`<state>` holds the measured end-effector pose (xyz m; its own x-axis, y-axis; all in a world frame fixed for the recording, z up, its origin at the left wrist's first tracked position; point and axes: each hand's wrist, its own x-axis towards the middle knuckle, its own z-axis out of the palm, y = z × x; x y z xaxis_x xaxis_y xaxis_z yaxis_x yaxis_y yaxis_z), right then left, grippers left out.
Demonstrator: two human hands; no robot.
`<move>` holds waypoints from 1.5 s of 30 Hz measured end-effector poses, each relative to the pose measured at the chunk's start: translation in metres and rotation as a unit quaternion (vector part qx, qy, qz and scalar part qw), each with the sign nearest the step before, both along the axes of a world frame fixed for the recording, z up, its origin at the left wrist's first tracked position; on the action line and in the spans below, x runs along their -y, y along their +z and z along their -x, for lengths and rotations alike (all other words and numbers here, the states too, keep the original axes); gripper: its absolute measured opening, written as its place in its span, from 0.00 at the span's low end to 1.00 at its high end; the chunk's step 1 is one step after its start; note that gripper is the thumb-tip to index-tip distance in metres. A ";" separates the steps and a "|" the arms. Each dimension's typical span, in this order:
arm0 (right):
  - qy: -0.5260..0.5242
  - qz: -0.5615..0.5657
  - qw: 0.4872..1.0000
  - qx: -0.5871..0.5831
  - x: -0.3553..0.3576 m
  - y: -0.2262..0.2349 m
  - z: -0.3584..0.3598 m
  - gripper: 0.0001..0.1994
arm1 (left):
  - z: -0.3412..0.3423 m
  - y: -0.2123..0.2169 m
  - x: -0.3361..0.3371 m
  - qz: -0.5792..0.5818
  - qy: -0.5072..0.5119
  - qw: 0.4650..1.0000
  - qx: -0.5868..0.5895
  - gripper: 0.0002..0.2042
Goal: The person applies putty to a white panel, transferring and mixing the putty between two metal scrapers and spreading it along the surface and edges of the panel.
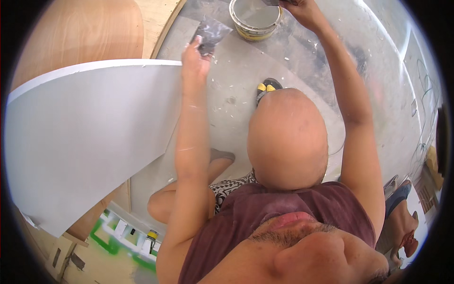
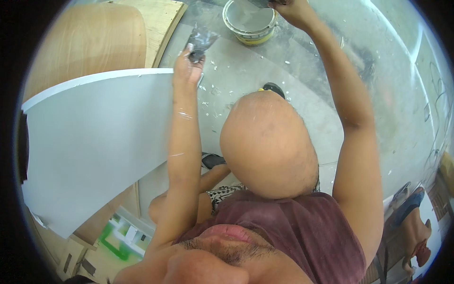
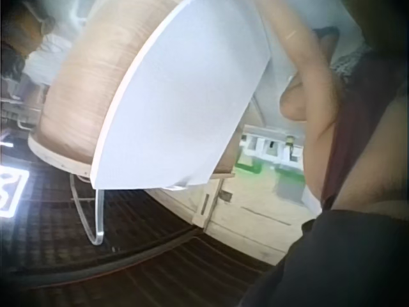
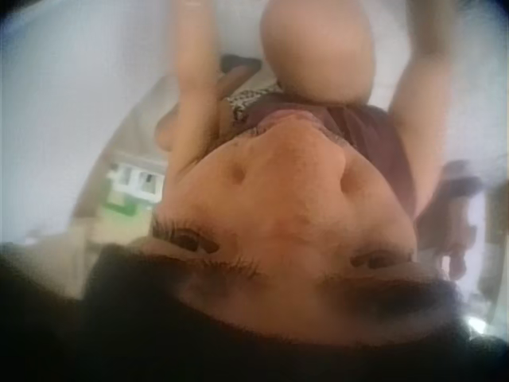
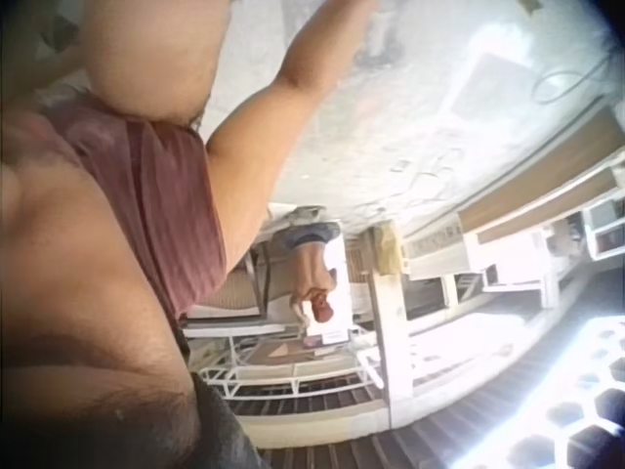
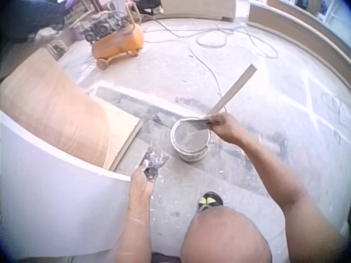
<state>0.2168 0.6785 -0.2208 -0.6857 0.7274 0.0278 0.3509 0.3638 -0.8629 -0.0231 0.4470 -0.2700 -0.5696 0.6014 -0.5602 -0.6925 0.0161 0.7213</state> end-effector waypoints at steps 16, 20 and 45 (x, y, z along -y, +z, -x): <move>-0.062 0.066 0.966 -0.244 0.060 -0.014 -0.028 0.19 | -0.080 0.044 -0.088 -0.077 -0.059 0.986 0.132 0.11; -0.030 -0.086 0.978 -0.188 0.067 -0.008 -0.023 0.19 | -0.074 0.044 -0.079 -0.116 -0.094 0.988 0.037 0.13; -0.099 0.343 0.826 -0.435 0.077 0.005 0.000 0.07 | -0.077 0.069 -0.041 -0.212 0.006 0.976 -0.050 0.16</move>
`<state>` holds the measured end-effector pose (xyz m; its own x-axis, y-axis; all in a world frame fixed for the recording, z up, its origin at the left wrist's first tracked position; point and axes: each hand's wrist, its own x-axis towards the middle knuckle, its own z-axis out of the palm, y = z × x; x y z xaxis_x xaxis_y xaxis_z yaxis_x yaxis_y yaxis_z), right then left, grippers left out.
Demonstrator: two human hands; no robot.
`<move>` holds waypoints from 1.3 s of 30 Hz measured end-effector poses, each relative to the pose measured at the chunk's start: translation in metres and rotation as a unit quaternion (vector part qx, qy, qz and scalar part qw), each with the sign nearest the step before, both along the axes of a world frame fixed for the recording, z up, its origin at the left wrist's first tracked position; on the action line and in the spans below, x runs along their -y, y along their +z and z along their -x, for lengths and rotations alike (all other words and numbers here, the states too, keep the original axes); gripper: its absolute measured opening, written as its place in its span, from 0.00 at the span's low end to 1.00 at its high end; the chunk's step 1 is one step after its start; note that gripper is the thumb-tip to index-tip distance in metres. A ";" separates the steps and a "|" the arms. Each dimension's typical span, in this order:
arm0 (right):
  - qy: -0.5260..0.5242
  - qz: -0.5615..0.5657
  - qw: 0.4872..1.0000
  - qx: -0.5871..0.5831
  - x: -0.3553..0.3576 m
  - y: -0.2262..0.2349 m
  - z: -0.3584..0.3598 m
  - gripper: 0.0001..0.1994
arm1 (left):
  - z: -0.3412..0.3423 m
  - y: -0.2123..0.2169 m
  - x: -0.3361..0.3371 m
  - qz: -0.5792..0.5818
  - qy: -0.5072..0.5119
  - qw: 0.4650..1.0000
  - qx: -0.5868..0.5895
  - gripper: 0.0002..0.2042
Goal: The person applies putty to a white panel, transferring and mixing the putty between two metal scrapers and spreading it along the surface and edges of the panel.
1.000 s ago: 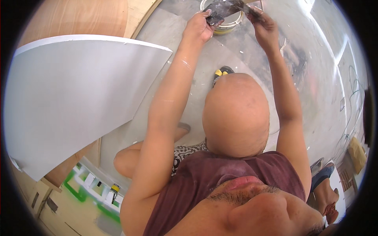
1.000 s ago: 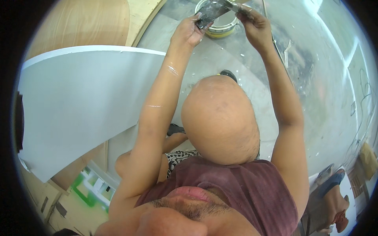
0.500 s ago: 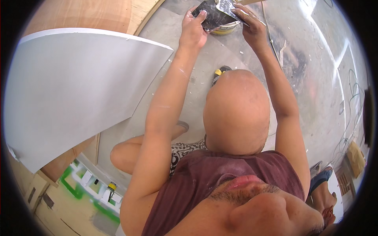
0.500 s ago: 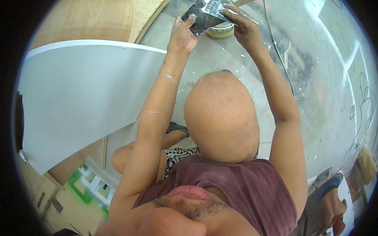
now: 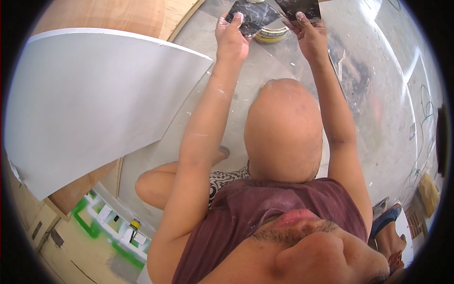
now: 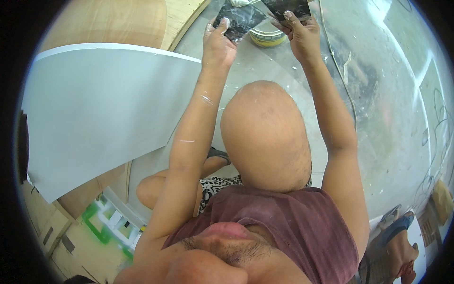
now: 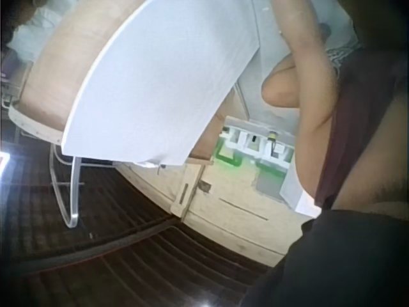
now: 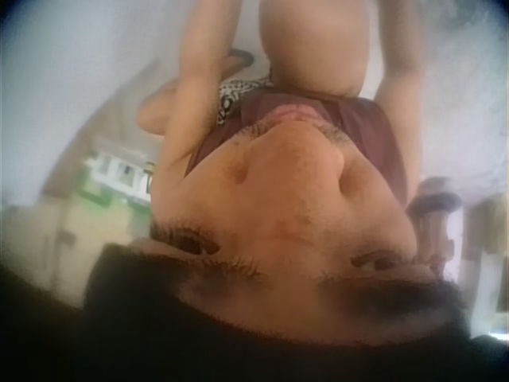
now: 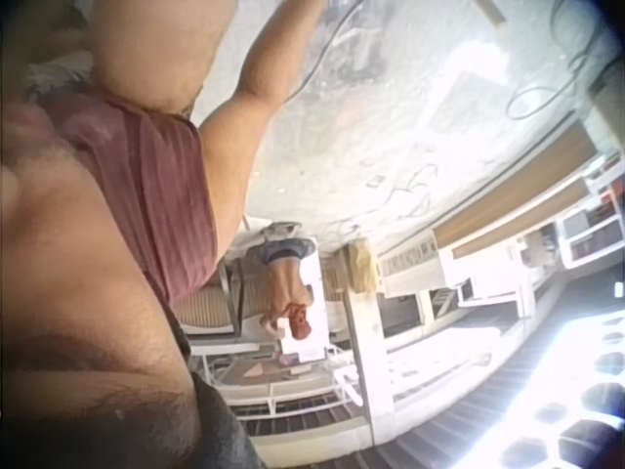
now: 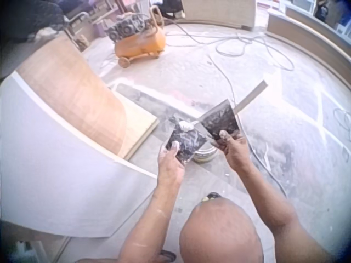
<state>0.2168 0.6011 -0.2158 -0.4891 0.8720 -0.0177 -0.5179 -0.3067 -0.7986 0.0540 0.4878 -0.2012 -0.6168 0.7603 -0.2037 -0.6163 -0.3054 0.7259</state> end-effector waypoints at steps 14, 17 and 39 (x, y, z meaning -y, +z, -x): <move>0.187 -0.134 0.929 0.288 -0.014 0.028 -0.020 0.20 | -0.008 0.017 -0.002 -0.024 0.080 0.995 -0.060 0.14; 0.119 -0.108 0.955 0.250 -0.002 0.036 -0.010 0.18 | 0.003 0.023 0.016 -0.017 0.083 0.996 -0.035 0.13; 0.115 0.133 0.973 0.152 -0.013 0.025 -0.003 0.12 | -0.041 0.078 0.064 -0.111 0.033 0.993 0.036 0.14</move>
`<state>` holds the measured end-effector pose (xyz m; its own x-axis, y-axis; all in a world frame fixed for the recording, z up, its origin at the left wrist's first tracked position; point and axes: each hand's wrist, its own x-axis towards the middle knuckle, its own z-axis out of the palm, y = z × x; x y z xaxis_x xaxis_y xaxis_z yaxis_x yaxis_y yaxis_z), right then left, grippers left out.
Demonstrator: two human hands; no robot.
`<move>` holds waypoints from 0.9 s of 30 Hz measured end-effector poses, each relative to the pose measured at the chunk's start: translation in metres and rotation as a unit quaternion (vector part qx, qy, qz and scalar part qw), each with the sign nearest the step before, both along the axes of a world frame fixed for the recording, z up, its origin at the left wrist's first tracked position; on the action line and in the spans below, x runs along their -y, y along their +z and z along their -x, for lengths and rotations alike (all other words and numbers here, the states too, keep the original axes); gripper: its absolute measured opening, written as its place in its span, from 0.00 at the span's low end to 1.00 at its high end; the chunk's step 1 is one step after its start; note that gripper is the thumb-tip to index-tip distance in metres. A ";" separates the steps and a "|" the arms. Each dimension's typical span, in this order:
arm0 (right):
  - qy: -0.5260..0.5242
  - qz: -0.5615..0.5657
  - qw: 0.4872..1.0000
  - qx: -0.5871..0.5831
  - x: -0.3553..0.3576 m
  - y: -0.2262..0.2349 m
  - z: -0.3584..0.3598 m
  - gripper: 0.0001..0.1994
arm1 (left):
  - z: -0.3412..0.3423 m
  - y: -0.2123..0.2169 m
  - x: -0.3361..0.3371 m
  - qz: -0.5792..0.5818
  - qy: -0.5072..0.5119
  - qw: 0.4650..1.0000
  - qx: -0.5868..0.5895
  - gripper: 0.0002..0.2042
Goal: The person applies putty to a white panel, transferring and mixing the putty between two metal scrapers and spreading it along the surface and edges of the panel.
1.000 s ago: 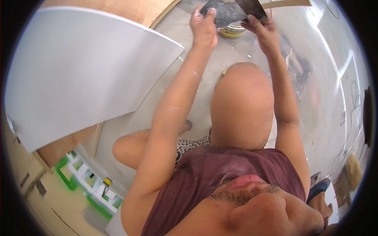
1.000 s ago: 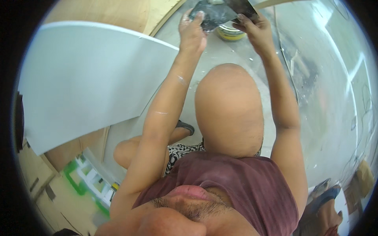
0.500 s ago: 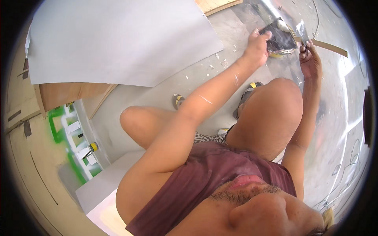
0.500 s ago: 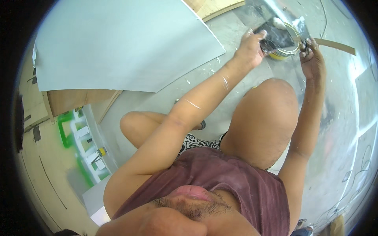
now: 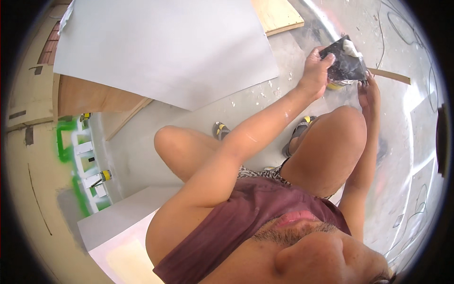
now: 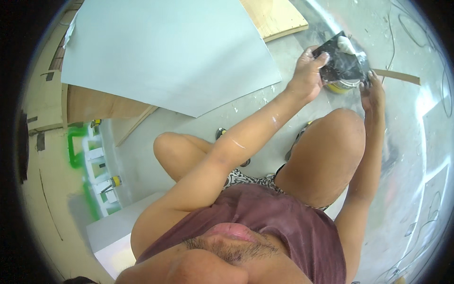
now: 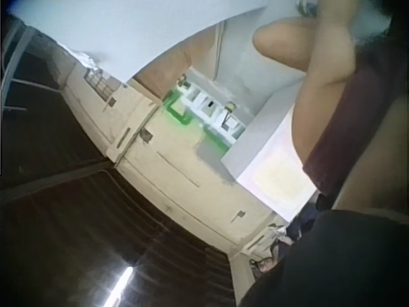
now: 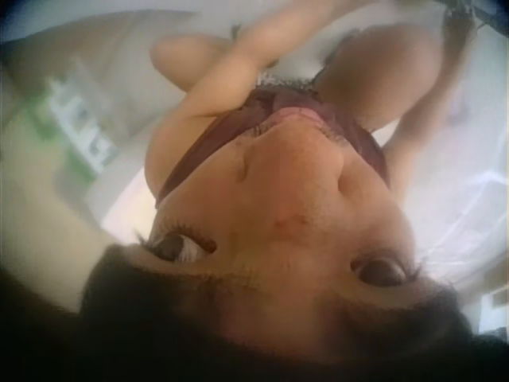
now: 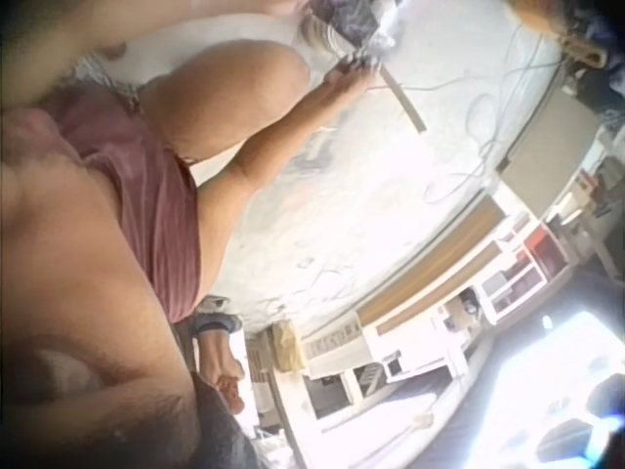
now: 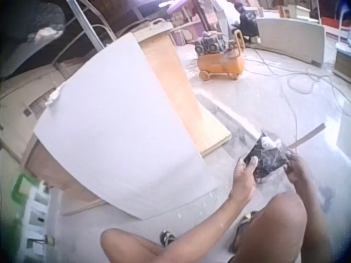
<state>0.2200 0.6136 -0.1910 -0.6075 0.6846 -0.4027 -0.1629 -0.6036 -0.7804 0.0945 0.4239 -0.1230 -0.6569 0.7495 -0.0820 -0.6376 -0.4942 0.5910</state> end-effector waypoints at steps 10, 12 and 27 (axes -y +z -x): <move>-0.091 -0.194 0.975 -0.062 0.008 0.146 -0.009 0.22 | 0.067 0.060 0.170 0.172 0.104 0.972 -0.119 0.21; -0.051 -0.262 0.957 -0.113 0.039 0.182 0.006 0.24 | 0.068 0.069 0.200 0.181 0.131 0.967 -0.123 0.20; 0.253 -0.070 0.960 -0.099 0.244 0.177 0.136 0.16 | 0.077 0.063 0.264 0.175 0.287 0.915 -0.223 0.15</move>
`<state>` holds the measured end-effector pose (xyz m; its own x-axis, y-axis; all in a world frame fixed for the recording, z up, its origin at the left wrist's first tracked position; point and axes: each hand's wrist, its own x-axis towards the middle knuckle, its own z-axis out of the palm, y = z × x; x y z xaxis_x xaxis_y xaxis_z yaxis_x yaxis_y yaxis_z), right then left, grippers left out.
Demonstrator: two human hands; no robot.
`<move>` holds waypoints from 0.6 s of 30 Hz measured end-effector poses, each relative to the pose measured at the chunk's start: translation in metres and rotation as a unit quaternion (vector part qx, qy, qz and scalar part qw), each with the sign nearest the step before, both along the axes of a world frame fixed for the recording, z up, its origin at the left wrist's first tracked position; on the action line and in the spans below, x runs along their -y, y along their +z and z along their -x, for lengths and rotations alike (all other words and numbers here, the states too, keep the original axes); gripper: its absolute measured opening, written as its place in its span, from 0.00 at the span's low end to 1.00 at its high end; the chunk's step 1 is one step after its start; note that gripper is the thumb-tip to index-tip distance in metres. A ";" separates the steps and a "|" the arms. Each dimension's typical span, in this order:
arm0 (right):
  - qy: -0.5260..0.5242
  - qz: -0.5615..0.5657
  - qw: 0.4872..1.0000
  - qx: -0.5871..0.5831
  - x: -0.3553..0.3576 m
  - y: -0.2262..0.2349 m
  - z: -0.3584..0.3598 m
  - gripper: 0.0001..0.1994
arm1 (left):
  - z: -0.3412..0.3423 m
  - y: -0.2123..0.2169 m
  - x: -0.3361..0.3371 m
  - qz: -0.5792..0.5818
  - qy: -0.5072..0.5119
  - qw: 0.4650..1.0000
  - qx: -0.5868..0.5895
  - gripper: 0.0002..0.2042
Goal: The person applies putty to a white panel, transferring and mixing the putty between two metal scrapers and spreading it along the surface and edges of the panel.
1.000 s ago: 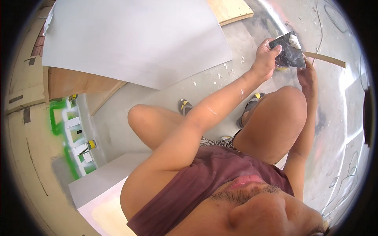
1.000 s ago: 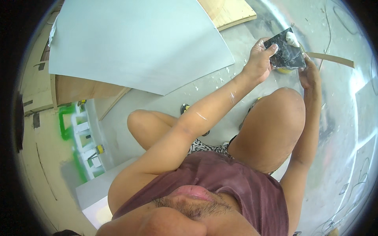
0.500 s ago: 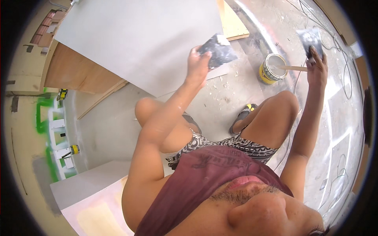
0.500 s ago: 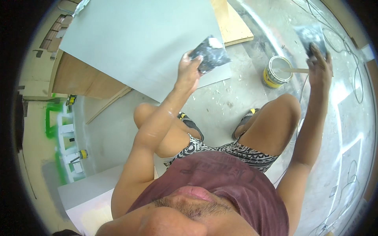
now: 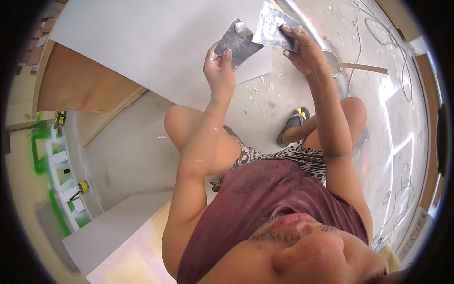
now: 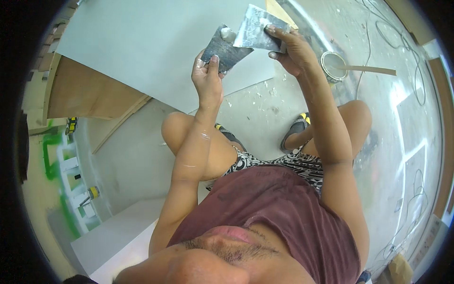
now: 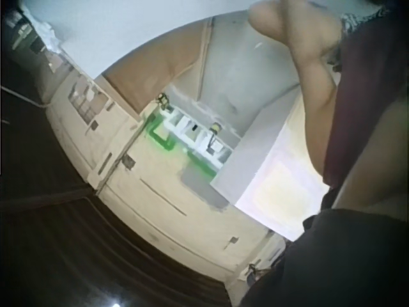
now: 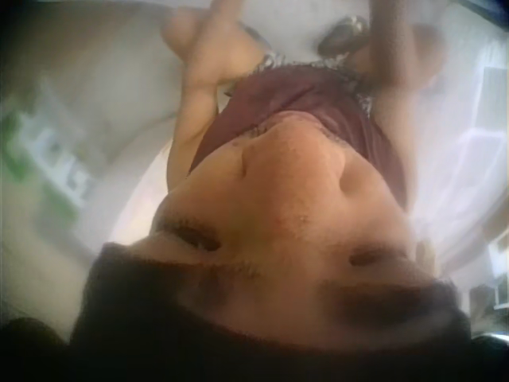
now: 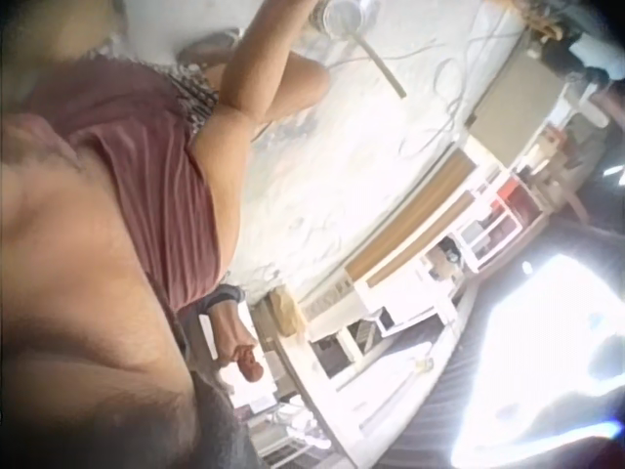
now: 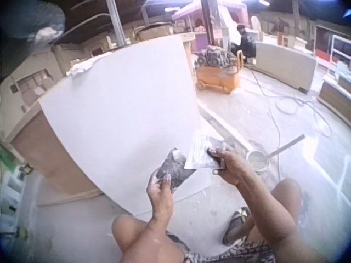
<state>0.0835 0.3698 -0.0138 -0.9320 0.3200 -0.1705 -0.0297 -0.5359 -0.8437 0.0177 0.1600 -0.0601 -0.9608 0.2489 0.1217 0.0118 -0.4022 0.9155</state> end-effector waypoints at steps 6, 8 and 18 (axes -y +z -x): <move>-0.018 0.026 0.999 -0.040 0.037 -0.013 0.009 0.22 | -0.005 -0.008 0.009 0.030 0.060 0.995 -0.075 0.15; 0.005 0.014 0.998 -0.055 0.043 -0.019 0.014 0.23 | -0.005 -0.011 0.012 0.044 0.068 0.992 -0.092 0.16; 0.022 -0.024 0.998 -0.046 0.061 -0.024 0.021 0.25 | -0.008 -0.008 0.024 0.242 0.122 0.929 -0.253 0.16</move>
<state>0.0624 0.3093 -0.0374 -0.9563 0.2841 -0.0687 -0.0857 -0.4972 -0.8634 0.0261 0.1362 -0.0684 -0.8458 0.1747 0.5040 0.5268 0.1255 0.8406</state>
